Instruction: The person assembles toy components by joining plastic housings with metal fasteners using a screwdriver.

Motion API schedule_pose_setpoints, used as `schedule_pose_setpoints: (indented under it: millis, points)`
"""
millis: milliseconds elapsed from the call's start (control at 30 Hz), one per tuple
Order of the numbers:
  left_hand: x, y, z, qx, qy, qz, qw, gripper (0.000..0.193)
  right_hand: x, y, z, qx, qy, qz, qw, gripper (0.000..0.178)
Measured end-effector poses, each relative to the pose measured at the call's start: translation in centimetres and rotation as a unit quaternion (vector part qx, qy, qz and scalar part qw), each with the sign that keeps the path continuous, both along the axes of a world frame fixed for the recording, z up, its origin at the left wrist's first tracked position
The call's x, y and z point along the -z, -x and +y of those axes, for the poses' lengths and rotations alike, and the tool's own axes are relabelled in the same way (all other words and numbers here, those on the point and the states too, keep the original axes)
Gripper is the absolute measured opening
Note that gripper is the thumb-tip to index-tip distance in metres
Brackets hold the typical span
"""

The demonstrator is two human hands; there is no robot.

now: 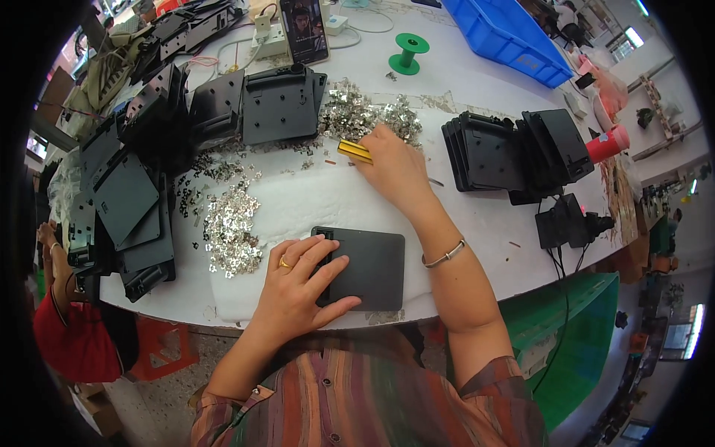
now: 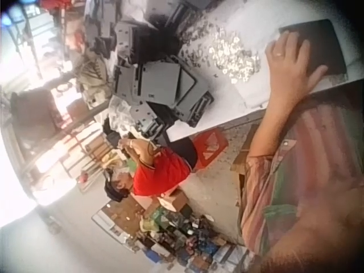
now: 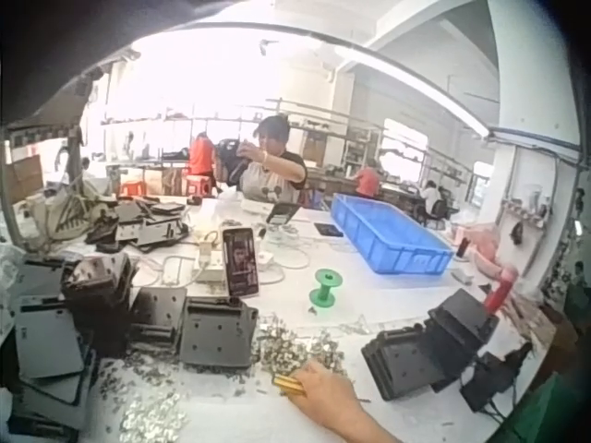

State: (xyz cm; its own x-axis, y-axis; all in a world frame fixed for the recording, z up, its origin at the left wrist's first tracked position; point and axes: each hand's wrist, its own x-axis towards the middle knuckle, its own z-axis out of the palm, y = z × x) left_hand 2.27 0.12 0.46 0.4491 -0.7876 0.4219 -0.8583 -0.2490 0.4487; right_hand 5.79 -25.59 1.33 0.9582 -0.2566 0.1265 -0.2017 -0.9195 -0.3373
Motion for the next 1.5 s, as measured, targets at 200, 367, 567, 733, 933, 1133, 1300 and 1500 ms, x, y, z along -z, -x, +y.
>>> schedule_pose_setpoints:
  millis: [200, 367, 567, 733, 933, 1133, 1300, 1500]
  points:
    - [0.0, 0.2, 0.1, -0.006, 0.001, -0.003, 1.0, 0.051, 0.2, 0.6, -1.2, -0.04, -0.069, -0.135, 0.988, 0.02]
    - [-0.6, -0.3, -0.1, -0.023, 0.157, 0.169, 0.973, 0.047, -1.9, 2.2, -1.0, -0.18, -0.186, -0.213, 0.942, 0.024]
    - [-2.8, -3.2, -1.5, 0.046, 0.308, 0.66, 0.683, 0.035, -3.9, 4.2, 1.8, -0.352, -0.278, -0.212, 0.868, 0.022]
    - [0.0, -4.2, -0.9, 0.055, 0.278, 0.734, 0.618, 0.022, -3.2, 4.2, 2.6, -0.348, -0.294, -0.145, 0.878, 0.024]
    - [1.3, -3.6, -1.1, 0.034, 0.39, 0.706, 0.59, 0.02, -3.5, 4.6, 3.7, -0.322, -0.327, -0.115, 0.881, 0.025]
    - [0.2, -3.5, -0.9, 0.016, 0.384, 0.741, 0.551, 0.019, -3.2, 4.6, 4.6, -0.298, -0.282, -0.148, 0.9, 0.025]
    - [0.1, -3.5, -0.8, 0.03, 0.379, 0.746, 0.547, 0.024, -2.6, 4.3, 4.5, -0.312, -0.269, -0.181, 0.893, 0.029]
    - [0.3, -3.8, -0.7, 0.047, 0.413, 0.712, 0.566, 0.033, -2.7, 4.1, 5.3, -0.311, -0.293, -0.202, 0.881, 0.025]
